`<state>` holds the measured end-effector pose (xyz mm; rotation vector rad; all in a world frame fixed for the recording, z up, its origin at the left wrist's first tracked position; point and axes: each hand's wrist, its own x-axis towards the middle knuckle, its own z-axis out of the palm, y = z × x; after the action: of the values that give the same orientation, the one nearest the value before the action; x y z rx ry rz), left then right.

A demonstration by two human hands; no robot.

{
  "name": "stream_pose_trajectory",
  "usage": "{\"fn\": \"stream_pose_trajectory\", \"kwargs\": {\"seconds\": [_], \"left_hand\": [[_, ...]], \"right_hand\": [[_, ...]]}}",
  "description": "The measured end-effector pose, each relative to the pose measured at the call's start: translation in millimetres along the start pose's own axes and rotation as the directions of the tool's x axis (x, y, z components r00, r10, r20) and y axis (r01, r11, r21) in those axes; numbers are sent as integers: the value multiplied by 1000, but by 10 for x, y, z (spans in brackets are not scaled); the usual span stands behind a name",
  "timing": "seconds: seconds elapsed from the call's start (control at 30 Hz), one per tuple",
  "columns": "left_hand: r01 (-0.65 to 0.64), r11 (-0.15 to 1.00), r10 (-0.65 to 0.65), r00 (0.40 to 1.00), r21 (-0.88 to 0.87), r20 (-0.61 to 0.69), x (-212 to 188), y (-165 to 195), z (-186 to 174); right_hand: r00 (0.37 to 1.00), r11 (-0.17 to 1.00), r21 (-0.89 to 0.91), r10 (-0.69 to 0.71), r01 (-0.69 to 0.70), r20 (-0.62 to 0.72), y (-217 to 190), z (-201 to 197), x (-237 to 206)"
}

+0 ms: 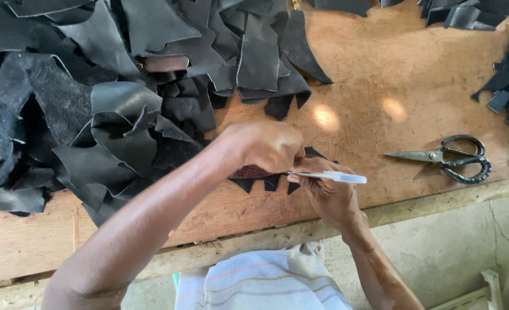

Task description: The person places a brown patterned template on a black leather piece, traces its outline with a white marker, then uses scissors to cut the leather along the marked line. The cut piece is set aside and the process repeats with additional leather pieces.

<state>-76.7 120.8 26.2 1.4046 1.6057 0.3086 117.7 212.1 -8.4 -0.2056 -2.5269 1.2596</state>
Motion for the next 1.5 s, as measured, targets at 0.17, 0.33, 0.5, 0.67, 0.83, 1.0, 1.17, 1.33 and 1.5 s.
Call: {"fn": "stream_pose_trajectory", "kwargs": {"seconds": [0.17,0.33,0.5,0.67,0.83,1.0,1.17,1.33,1.5], "left_hand": [[178,972,-127,948,-156,292,91,1,-179],[198,963,-141,948,-181,286,39,0,-189],[180,975,-148,964,-132,223,-69,55,-195],[170,980,-148,969,-100,198,-190,120,-229],[180,979,-158,965,-90,210,-187,139,-233],[167,982,-146,966,-86,215,-147,128,-234],[246,964,-221,953,-103,209,-175,119,-244],[199,979,-185,957,-41,222,-168,126,-248],[198,975,-173,961,-100,216,-109,107,-249]], "right_hand": [[994,1000,-10,12,-11,109,-79,-27,49],[980,991,-55,-112,122,163,-152,227,66],[979,994,-6,-109,112,174,-238,579,79],[987,994,88,-69,57,145,-334,645,127],[990,993,112,17,-33,143,-350,681,130],[990,999,24,-34,31,138,-279,607,93],[989,999,48,12,-20,148,-162,268,38],[992,982,184,25,-47,120,-105,118,21],[991,1000,17,-22,20,134,-128,-8,67]]}}
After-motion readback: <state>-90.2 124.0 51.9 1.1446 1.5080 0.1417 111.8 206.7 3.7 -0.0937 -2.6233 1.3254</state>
